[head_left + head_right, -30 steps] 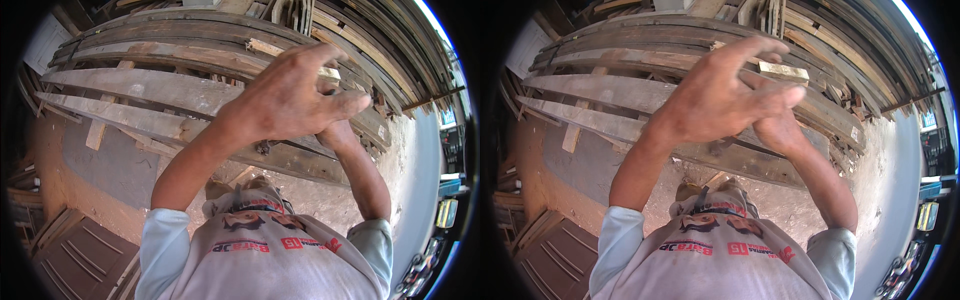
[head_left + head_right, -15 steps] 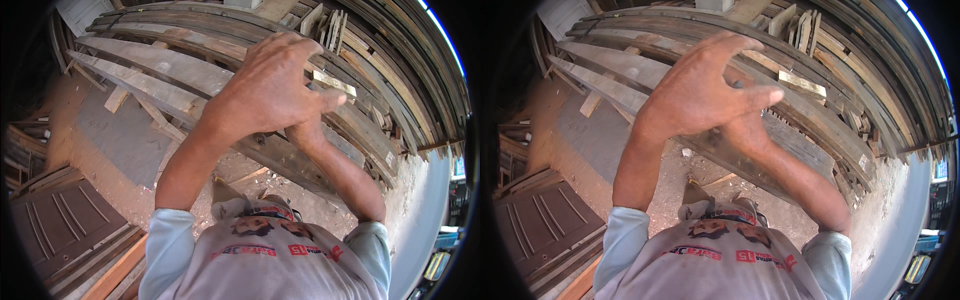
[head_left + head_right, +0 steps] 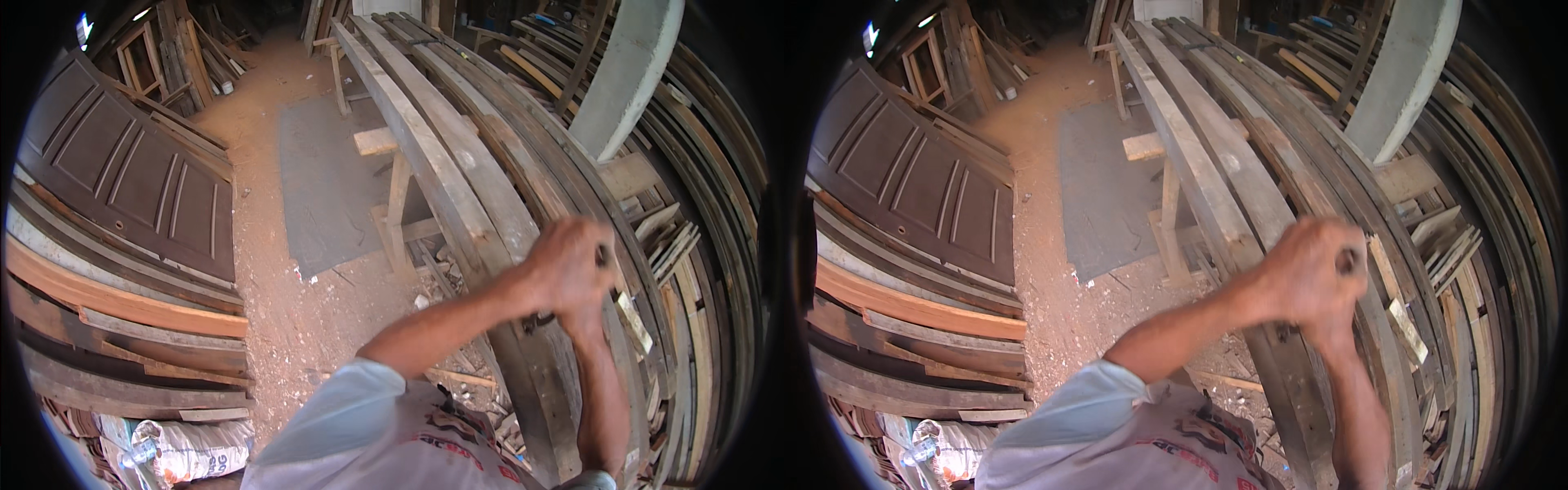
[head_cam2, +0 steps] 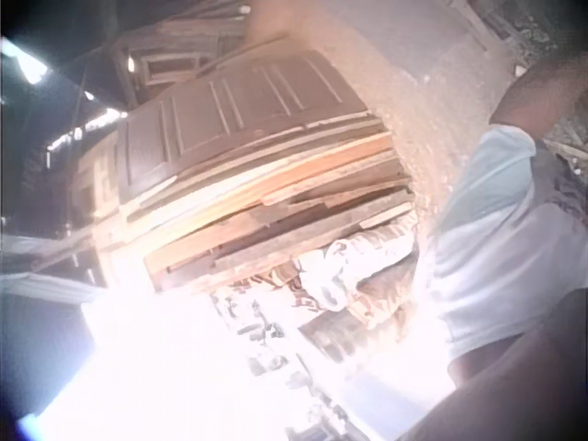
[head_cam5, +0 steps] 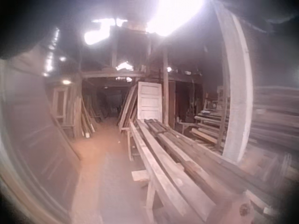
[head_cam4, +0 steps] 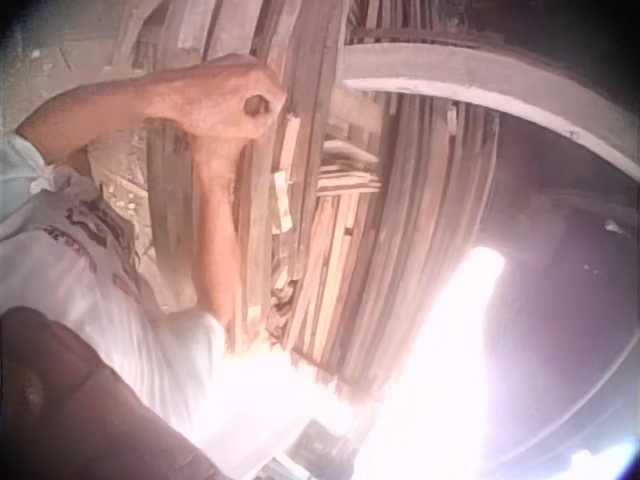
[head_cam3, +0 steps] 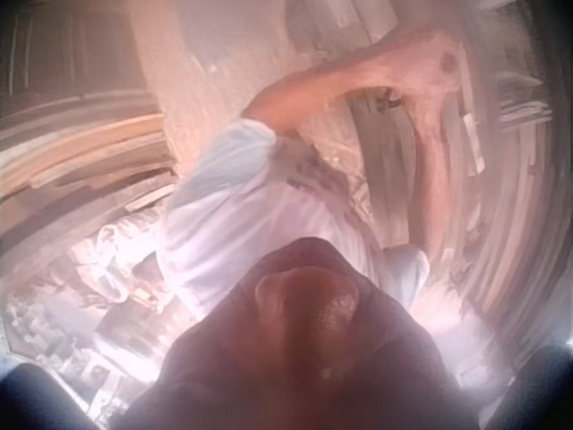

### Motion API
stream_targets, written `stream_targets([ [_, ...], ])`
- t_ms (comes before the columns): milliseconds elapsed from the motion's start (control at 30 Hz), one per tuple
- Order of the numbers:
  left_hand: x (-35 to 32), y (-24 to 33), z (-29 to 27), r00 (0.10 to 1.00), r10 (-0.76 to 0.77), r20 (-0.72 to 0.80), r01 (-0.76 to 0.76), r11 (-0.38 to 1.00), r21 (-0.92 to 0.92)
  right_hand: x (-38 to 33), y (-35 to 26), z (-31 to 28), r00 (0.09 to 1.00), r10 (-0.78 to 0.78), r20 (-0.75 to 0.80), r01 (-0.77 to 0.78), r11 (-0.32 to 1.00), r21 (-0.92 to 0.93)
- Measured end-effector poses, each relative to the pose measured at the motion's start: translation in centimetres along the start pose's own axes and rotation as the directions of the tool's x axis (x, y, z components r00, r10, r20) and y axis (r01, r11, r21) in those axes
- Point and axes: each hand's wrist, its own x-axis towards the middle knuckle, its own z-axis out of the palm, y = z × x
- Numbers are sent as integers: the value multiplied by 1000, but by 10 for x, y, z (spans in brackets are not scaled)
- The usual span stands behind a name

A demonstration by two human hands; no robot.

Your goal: The person carries a long wooden plank into a workshop and places it on a workbench. Using pliers, the person pulls nails out of the plank one by one. Another person is present in the background.

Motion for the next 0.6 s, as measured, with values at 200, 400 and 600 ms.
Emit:
stream_targets([
  [200, 25, -39, -5, 997, 58, -52, -67, 979, -192, 15, -4, -8, 971, 137, 194, -134, 991, -27],
  [400, 19, -19, -1, 995, 99, 34, -96, 993, -72, 7, -12, 3, 990, -63, -128, 86, 979, 183],
  [600, 31, -41, -15, 1000, -15, 14, 16, 995, -98, 40, -33, -5, 974, 119, 190, -137, 987, 81],
])
